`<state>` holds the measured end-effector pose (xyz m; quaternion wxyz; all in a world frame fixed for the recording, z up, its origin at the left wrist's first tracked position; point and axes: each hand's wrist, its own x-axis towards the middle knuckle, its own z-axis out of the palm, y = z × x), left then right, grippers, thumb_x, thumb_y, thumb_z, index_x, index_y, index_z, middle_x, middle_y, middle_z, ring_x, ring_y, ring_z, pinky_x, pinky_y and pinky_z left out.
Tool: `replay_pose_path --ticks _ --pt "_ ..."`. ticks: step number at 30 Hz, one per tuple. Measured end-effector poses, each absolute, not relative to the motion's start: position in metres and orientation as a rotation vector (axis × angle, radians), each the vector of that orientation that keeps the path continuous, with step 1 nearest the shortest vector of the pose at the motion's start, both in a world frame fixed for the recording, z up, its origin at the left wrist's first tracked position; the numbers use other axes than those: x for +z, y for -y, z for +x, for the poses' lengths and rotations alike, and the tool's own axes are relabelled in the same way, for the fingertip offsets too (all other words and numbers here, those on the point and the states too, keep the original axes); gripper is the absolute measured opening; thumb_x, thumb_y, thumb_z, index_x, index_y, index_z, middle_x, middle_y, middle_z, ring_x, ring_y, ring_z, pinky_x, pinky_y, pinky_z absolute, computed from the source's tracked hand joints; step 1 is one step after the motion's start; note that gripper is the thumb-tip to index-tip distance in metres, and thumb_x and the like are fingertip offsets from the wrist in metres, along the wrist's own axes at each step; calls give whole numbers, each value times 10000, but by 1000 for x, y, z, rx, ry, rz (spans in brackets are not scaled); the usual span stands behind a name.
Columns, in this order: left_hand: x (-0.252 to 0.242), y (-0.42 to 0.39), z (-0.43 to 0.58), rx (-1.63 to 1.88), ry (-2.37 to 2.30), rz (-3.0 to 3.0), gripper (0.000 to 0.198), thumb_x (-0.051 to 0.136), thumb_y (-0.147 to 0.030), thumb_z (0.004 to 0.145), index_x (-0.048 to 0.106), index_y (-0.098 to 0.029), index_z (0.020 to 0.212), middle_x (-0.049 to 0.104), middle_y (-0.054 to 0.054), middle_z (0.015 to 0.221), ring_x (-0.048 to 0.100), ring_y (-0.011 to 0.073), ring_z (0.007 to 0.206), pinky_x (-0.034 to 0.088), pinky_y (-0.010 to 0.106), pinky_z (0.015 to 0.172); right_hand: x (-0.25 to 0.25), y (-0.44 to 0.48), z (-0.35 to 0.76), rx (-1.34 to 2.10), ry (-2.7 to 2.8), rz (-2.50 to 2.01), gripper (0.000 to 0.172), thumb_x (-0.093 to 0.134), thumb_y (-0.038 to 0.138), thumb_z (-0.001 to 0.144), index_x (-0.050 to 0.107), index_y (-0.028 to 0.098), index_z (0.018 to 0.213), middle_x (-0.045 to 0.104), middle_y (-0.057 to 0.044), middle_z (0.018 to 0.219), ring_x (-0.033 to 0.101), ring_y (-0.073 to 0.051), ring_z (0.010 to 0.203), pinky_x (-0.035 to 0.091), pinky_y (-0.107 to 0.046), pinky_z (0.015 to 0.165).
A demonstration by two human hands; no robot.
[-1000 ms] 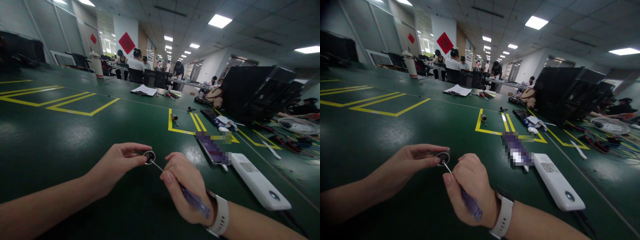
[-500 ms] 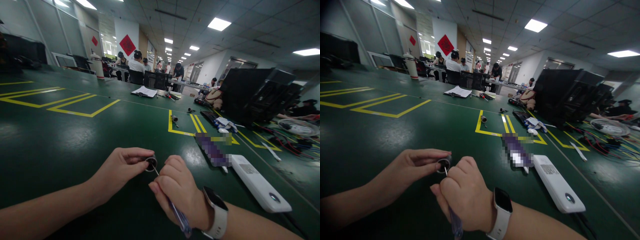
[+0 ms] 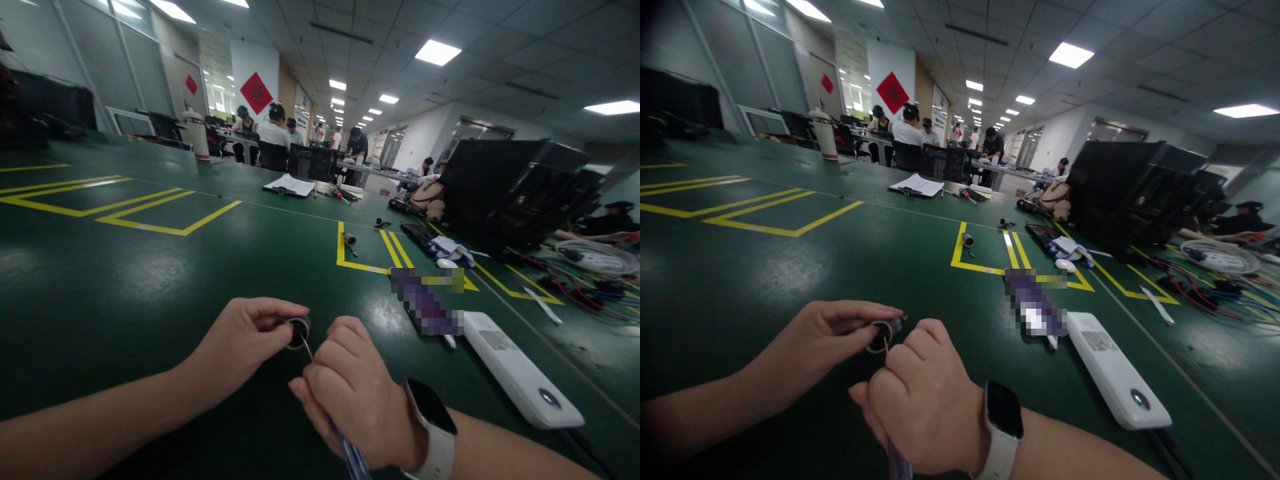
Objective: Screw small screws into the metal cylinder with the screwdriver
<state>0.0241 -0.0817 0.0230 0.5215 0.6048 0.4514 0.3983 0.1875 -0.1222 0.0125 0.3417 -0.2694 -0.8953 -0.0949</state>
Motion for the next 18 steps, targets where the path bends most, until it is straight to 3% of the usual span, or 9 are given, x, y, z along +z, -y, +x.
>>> replay_pose_path --ticks 18 --pt "25 83 24 931 -1081 1447 200 640 -178 634 726 -180 815 742 27 851 680 199 793 546 278 742 13 123 187 -289 2328 -706 308 430 178 869 532 137 582 491 -21 560 401 -137 589 375 -321 619"
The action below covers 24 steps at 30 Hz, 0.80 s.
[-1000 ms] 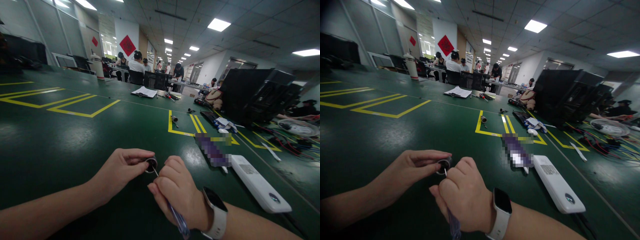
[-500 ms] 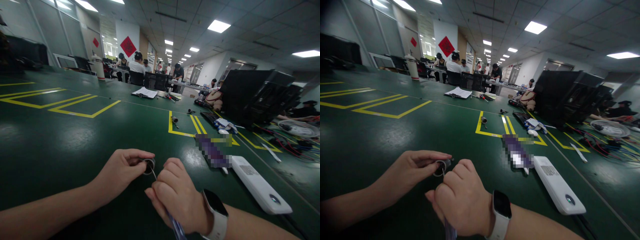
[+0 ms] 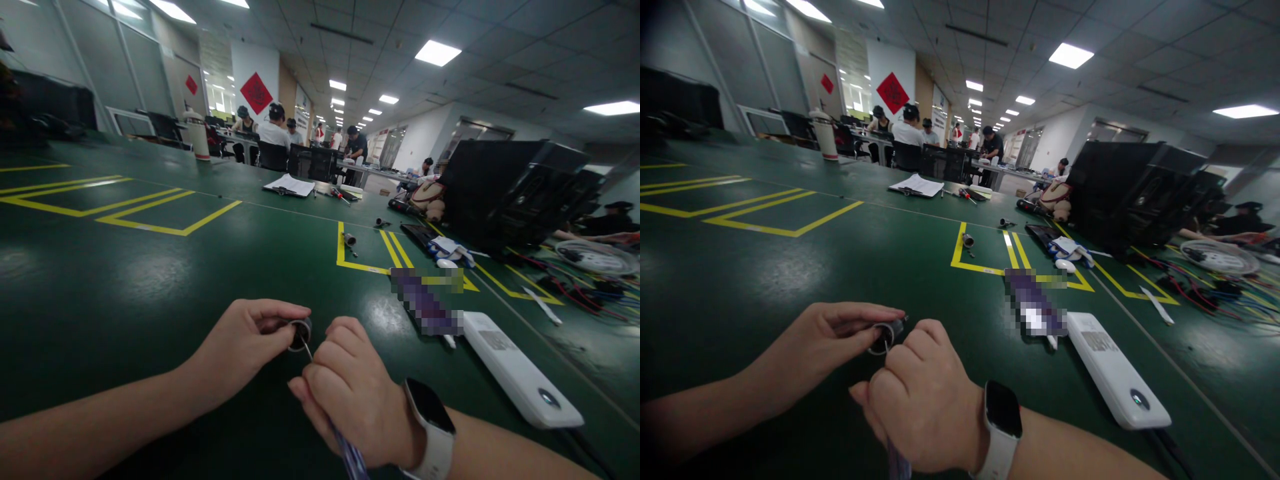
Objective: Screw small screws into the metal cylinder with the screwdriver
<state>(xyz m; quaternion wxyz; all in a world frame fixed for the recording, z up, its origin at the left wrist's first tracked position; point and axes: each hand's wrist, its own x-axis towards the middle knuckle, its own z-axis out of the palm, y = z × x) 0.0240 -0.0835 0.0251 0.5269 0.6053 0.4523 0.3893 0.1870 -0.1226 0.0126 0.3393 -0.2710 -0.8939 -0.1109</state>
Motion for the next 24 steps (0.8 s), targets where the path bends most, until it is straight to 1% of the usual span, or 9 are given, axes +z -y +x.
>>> replay_pose_path --ticks 4,12,17,24 --pt "27 83 24 920 -1085 1447 207 624 -180 645 725 -179 825 742 26 840 678 198 784 547 274 715 11 123 187 -272 2324 -694 293 447 182 860 546 130 589 506 -25 567 408 -138 600 382 -326 637" --pt "27 83 25 888 -1100 1475 214 597 -176 661 720 -177 836 742 24 819 676 193 772 541 275 711 11 122 186 -266 2326 -701 291 442 183 865 550 130 600 517 -30 576 419 -141 608 392 -326 639" --pt "25 83 25 894 -1044 1461 220 610 -164 656 705 -174 854 738 30 857 675 197 810 538 284 745 12 122 186 -297 2346 -686 307 432 188 876 543 137 594 506 -22 573 424 -140 602 391 -321 635" --pt "21 82 23 915 -1031 1481 160 596 -143 661 681 -168 793 725 36 899 669 194 828 536 277 735 16 124 185 -339 2375 -636 309 444 191 875 520 153 577 474 -3 549 408 -133 575 376 -311 626"
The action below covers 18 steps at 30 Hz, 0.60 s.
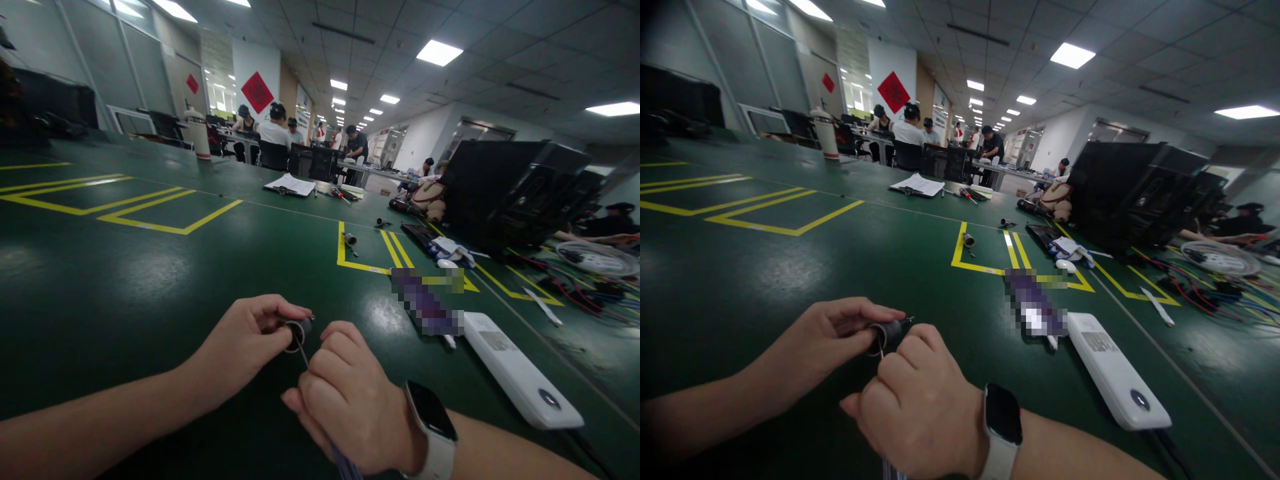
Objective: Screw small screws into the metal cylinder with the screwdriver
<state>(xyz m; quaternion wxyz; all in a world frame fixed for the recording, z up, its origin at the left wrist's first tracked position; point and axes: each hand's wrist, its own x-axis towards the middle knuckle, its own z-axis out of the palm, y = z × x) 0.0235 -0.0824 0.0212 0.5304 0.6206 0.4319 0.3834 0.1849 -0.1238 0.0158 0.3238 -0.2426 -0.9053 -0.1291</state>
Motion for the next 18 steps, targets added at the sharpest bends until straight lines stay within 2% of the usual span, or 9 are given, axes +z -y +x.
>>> replay_pose_path --ticks 5,10,15,18 --pt "19 81 24 925 -1024 1487 142 609 -165 651 669 -167 780 723 41 868 664 201 816 527 298 746 14 123 185 -231 2370 -723 284 427 181 875 516 149 607 506 -23 587 423 -143 605 383 -312 619" --pt "30 79 25 938 -1123 1445 148 604 -187 649 672 -173 779 719 39 816 658 202 779 524 293 716 14 121 190 -13 2193 -706 186 443 164 851 515 152 680 531 -27 621 468 -140 618 397 -315 644" --pt "39 70 18 900 -1145 1261 266 577 -184 651 675 -164 897 711 53 875 652 215 853 514 326 783 24 119 197 211 2081 -886 200 440 181 872 497 170 681 518 -5 641 487 -121 621 380 -271 609" --pt "40 57 11 859 -1170 1320 395 648 -140 578 643 -154 972 703 61 914 645 227 893 497 342 823 29 109 198 384 1955 -1047 259 460 250 876 522 168 638 500 19 594 470 -99 557 356 -236 536"
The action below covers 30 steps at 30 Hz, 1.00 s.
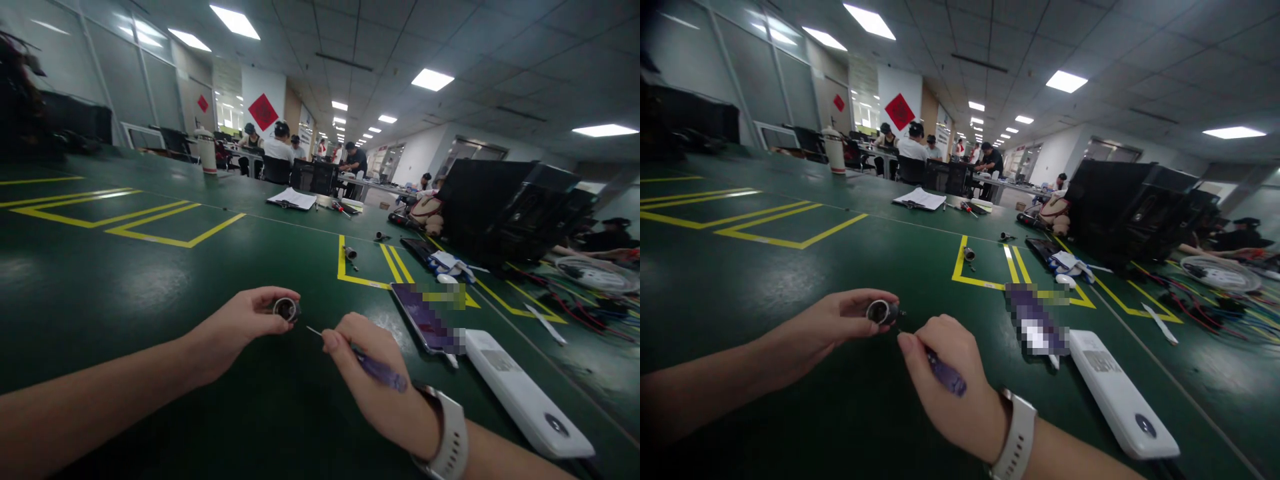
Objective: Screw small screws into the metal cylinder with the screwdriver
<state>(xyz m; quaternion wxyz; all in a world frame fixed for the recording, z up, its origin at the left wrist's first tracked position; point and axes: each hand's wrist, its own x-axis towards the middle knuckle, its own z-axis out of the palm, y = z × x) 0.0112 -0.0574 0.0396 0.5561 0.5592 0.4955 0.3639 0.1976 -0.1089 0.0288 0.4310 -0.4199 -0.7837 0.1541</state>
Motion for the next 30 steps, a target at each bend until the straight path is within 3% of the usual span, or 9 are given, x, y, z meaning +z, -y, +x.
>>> replay_pose_path --ticks 4,11,15,23,30 --pt "35 30 3 934 -1148 1546 368 699 -144 533 646 -164 897 706 36 848 648 217 848 499 312 789 31 81 192 767 1765 -1105 249 544 342 816 581 166 645 513 35 560 466 -95 523 347 -220 488" --pt "20 -29 -2 1084 -1290 2085 401 724 -378 561 651 -187 906 651 32 851 608 224 802 465 308 723 29 21 170 1235 1159 -874 124 723 216 611 624 141 623 564 31 576 498 -95 577 379 -238 594" --pt "15 -51 2 1089 -1391 2245 318 678 -466 597 640 -174 717 579 37 752 556 210 718 422 289 628 16 3 165 1271 1073 -841 126 693 254 635 641 145 671 591 17 610 524 -106 596 398 -252 614" --pt "1 -71 4 1193 -1466 2084 289 645 -433 643 500 -184 679 531 -9 638 500 170 618 368 274 564 1 3 169 1302 1016 -753 244 546 363 748 660 147 752 643 -40 711 572 -149 678 421 -288 648" --pt "-6 -70 4 1187 -1147 2235 305 616 -445 682 492 -169 640 487 -36 591 442 126 556 355 249 534 -7 6 167 1159 1028 -696 129 525 257 753 625 179 732 644 -14 672 560 -144 650 418 -285 640"
